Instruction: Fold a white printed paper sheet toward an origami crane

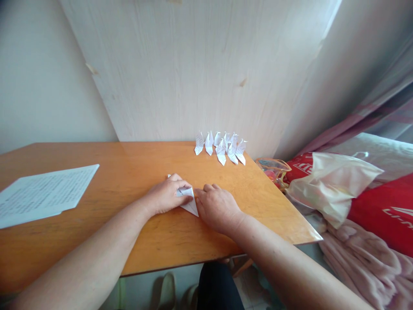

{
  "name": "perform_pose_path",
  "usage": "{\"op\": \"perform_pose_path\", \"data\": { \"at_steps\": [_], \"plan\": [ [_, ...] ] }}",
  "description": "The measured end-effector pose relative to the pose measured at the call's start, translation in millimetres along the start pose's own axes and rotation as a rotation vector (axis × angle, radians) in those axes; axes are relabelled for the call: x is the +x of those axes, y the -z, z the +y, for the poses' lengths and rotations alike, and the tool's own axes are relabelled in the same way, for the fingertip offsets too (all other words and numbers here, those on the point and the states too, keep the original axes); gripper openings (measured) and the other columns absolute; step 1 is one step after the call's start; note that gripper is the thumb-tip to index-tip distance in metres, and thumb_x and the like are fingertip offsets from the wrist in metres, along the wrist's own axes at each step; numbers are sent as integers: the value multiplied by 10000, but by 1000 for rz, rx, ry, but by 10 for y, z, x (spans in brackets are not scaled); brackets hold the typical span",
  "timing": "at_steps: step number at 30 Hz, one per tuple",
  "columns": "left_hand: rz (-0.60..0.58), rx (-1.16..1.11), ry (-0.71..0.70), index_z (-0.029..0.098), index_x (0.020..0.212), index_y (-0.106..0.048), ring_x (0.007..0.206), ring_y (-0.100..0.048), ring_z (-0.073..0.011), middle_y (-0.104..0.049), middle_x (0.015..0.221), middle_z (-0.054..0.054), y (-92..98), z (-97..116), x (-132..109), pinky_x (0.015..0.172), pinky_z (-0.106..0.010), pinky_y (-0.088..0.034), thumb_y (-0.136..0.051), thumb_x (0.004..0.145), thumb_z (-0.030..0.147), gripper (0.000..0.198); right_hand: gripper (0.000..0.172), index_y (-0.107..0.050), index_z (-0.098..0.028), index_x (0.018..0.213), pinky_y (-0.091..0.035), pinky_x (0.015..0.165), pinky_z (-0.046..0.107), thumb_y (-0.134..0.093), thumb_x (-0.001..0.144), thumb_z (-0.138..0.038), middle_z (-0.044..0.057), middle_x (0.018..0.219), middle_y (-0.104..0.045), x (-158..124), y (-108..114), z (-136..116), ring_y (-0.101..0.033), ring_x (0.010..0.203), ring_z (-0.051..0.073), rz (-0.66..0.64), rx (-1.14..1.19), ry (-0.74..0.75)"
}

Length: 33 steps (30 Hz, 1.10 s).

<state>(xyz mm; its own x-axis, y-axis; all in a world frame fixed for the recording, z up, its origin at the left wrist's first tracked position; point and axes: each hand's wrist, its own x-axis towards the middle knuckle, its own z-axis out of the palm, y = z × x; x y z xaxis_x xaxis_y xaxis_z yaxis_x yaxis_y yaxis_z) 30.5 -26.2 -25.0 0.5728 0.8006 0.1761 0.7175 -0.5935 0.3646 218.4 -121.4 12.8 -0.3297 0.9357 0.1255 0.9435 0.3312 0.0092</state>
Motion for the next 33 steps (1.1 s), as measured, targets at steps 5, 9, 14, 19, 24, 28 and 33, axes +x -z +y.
{"op": "perform_pose_path", "data": {
  "at_steps": [5,9,14,19,24,28,33],
  "plan": [
    [-11,-7,-13,340,1076,-692,946,-592,-227,-574,1100,-36,1,-4,-2,809,-317,-485,-668,778,536,358,360,-653,-241,1111,-450,720,325,-319,1008,-325,109,982,-619,144,-53,-12,-603,886,243,-42,-29,-28],
    [-14,-5,-2,340,1090,-684,956,-592,-234,-576,1101,-40,2,9,-10,809,-322,-484,-668,775,540,373,370,-616,-261,1223,-457,738,340,-325,1001,-318,122,1024,-605,212,-74,-20,-613,910,254,-87,-47,-47],
    [6,11,-8,325,1120,-643,973,-589,-256,-576,1118,-44,7,13,-22,778,-336,-489,-668,770,542,412,351,-602,-254,1239,-465,756,358,-369,981,-300,123,1031,-604,263,-71,-24,-624,915,262,-112,-73,-34],
    [6,9,-17,330,1171,-600,976,-587,-258,-578,1111,-47,14,5,-18,781,-336,-479,-653,778,562,459,351,-608,-261,1228,-468,744,364,-384,959,-257,122,1035,-599,243,-75,-37,-625,919,275,-97,-109,-21],
    [-9,-3,-6,335,1127,-632,928,-593,-240,-573,1101,-46,17,18,-16,765,-327,-473,-631,796,579,411,368,-605,-282,1241,-461,742,374,-375,958,-234,123,1031,-599,176,-76,-54,-612,917,279,-91,-134,-12],
    [-15,-14,-2,332,1071,-667,942,-585,-237,-574,1099,-43,32,44,-20,780,-323,-467,-611,808,591,374,358,-613,-270,1218,-459,721,377,-358,969,-237,125,1008,-599,133,-63,-63,-597,929,294,-87,-147,-7],
    [-31,-24,-9,328,1083,-668,943,-585,-234,-573,1118,-43,51,58,-27,783,-321,-464,-586,820,604,390,340,-619,-269,1195,-441,715,367,-356,979,-259,118,1010,-594,73,-49,-77,-576,938,288,-102,-162,-9]
  ]
}}
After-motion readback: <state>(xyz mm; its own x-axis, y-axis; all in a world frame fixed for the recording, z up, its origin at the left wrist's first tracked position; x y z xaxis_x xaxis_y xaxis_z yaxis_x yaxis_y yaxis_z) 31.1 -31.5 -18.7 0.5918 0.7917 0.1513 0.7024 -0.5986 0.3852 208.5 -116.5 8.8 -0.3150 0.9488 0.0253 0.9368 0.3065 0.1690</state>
